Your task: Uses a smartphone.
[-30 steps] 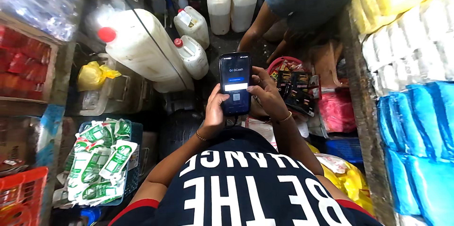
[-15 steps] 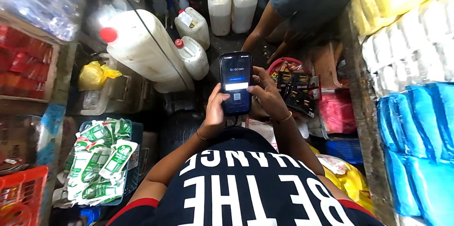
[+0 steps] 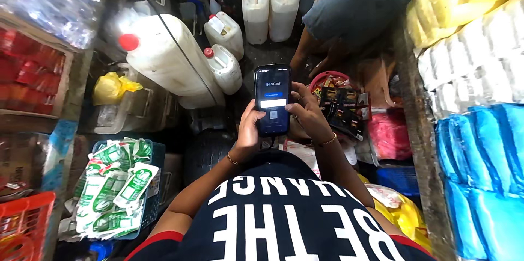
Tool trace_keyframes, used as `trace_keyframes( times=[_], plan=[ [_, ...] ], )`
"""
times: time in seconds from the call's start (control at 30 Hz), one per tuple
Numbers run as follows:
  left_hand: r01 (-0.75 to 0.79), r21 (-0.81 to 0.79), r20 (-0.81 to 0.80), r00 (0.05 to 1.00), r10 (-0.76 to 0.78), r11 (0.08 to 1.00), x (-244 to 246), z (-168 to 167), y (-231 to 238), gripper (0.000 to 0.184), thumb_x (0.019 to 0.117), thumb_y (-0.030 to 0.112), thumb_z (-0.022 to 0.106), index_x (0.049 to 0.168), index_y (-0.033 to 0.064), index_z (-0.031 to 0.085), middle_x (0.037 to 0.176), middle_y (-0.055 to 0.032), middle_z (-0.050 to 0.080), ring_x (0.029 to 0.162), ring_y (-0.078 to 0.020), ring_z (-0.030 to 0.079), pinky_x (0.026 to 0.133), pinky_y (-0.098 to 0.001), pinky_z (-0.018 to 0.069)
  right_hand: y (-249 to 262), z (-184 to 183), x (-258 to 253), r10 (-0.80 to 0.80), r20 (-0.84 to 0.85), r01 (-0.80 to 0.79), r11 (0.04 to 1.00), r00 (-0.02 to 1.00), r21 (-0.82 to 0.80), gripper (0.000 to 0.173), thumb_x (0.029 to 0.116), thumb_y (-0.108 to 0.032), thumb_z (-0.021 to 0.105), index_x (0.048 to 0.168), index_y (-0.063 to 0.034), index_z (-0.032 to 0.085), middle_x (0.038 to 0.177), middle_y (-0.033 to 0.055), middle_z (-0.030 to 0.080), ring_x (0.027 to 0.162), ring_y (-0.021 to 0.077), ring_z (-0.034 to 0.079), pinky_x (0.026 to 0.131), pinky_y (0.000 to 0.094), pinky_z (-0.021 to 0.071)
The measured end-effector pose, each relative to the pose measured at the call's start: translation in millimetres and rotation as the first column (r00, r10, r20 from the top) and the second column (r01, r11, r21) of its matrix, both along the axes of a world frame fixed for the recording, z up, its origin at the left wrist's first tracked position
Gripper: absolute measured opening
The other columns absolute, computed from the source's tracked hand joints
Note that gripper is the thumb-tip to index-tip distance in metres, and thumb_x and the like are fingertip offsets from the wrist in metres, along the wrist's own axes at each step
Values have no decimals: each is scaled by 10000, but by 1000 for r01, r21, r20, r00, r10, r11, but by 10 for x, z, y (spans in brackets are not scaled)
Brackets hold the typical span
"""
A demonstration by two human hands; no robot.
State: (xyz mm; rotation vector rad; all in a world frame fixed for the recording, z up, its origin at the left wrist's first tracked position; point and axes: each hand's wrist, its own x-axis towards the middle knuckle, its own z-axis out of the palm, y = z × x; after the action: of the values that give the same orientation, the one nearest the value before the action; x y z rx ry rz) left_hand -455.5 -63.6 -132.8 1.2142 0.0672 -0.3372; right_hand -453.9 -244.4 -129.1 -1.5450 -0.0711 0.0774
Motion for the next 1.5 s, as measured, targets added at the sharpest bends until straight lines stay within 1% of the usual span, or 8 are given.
trace_keyframes(
  times=[0.07,0.2,0.3,0.43,0.6,0.93,1.13,1.5],
  plan=[
    [-15,0,-4,1000,15,1000,13,-11,1,469,939,155,395,1380,169,552,1178,-32,673,1023,-133,664,848,-368,568,-1,-23,26,0,-9,0,1000,1000,6,577,914,-138,539,1478,-116,419,1185,40,658,988,91,661,817,276,572],
    [-46,-6,-20,999,46,999,52,-32,-10,465,927,143,401,1362,150,564,1161,-50,677,1022,-147,665,857,-378,565,-4,-27,64,-5,-33,5,1000,999,7,570,917,-140,545,1474,-119,428,1122,25,661,948,83,655,791,265,564],
    [-53,-5,-7,999,53,999,72,-26,-25,452,926,134,393,1339,145,576,1133,-46,684,997,-144,672,850,-366,569,-8,-48,98,-2,-17,2,1000,1000,20,560,913,-125,542,1462,-102,434,1096,19,651,945,70,646,810,260,560],
    [-56,-9,-9,998,56,998,80,-7,-39,465,935,111,376,1369,115,545,1137,-54,678,998,-139,670,864,-360,567,-16,-45,108,-1,-1,1,1000,1000,-1,545,924,-113,539,1456,-77,425,1113,31,654,960,69,650,836,263,560],
    [-61,-9,-22,998,60,998,80,-2,-46,468,933,110,377,1370,120,544,1139,-49,675,994,-131,669,863,-349,565,-25,-60,115,-12,-15,12,999,1000,-30,566,922,-134,548,1469,-74,417,1112,51,651,947,86,648,819,280,558],
    [-44,1,-7,999,44,999,42,-20,-34,466,932,116,381,1362,138,559,1153,-26,675,1007,-113,663,857,-345,563,-21,-44,62,-2,-10,2,1000,1000,-21,575,928,-117,525,1484,-51,391,1156,73,641,976,96,645,840,280,554],
    [-35,-3,12,999,35,999,25,-17,-15,453,930,111,375,1337,141,573,1136,-26,681,995,-114,669,851,-343,569,-9,-34,35,4,-1,-4,1000,1000,-17,576,929,-131,530,1485,-71,391,1155,58,647,975,93,654,835,278,563],
    [-28,-10,18,999,28,1000,5,-9,7,439,936,135,385,1332,147,574,1139,-29,684,1001,-123,671,849,-352,572,24,-2,14,-7,-4,7,999,1000,-34,567,929,-121,525,1481,-77,405,1172,75,638,977,109,651,826,294,563]
  ],
)
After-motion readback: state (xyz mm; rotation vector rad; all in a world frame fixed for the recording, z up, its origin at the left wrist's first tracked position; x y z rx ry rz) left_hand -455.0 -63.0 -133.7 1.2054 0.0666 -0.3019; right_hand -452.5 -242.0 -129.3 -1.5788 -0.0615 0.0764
